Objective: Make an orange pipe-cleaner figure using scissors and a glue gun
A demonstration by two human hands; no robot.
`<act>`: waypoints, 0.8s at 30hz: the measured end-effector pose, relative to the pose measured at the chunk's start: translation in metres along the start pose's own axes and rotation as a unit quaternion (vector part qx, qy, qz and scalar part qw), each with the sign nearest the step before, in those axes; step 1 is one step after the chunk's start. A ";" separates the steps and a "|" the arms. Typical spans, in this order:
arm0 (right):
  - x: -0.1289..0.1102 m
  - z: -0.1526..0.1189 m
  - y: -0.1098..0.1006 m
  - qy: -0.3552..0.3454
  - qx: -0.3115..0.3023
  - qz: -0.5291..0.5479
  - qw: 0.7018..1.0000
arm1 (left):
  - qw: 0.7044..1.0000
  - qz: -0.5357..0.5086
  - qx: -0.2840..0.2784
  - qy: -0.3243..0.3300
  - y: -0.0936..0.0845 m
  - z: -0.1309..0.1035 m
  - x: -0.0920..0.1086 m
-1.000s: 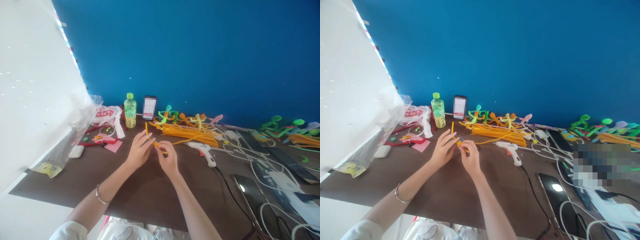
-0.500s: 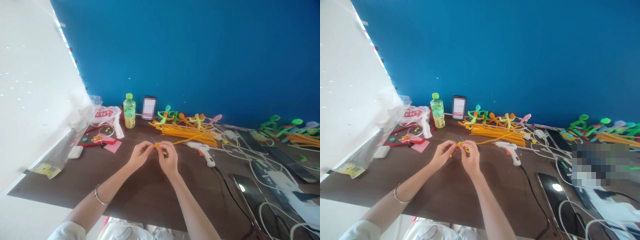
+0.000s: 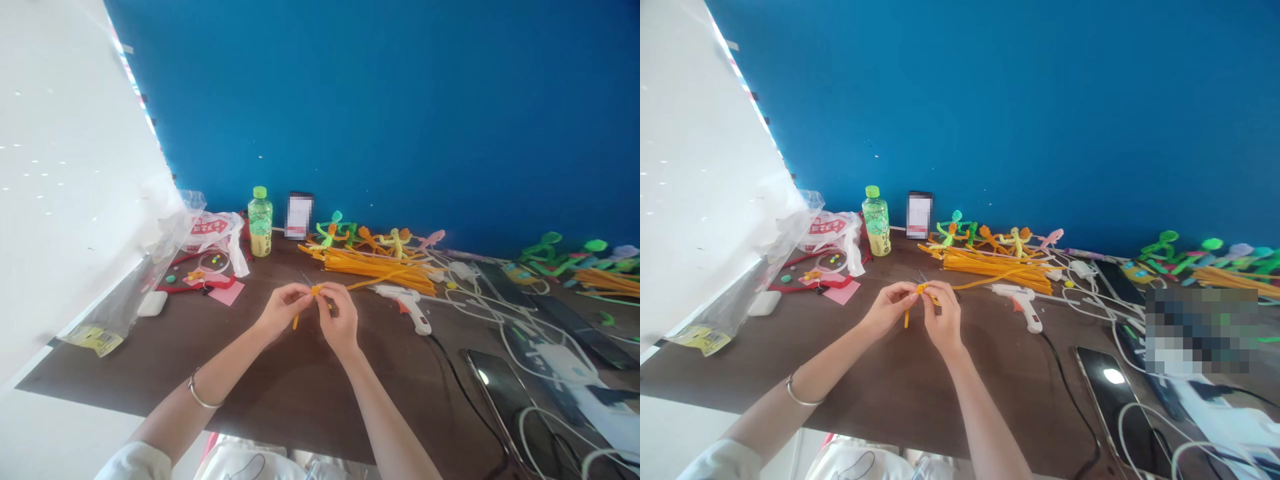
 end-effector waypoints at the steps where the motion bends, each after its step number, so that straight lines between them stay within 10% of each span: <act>1: 0.000 0.000 0.000 0.008 0.002 0.012 1.000 | 0.999 0.022 0.012 0.029 0.000 0.000 0.000; 14: 0.003 0.000 0.003 0.194 0.040 0.253 0.947 | 0.995 0.074 -0.017 0.068 0.007 -0.009 0.006; 24: 0.001 0.006 -0.005 0.241 0.039 0.169 0.955 | 0.999 -0.004 -0.030 -0.038 0.009 -0.006 -0.004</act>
Point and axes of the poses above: each hand's wrist, its own z-axis towards the middle knuckle, its own y-axis out of the palm, x = y × z, the point moved 1 cm from there along z, towards the middle knuckle, and after that the axes turned 11 degrees about -y, right-handed, at the moved point
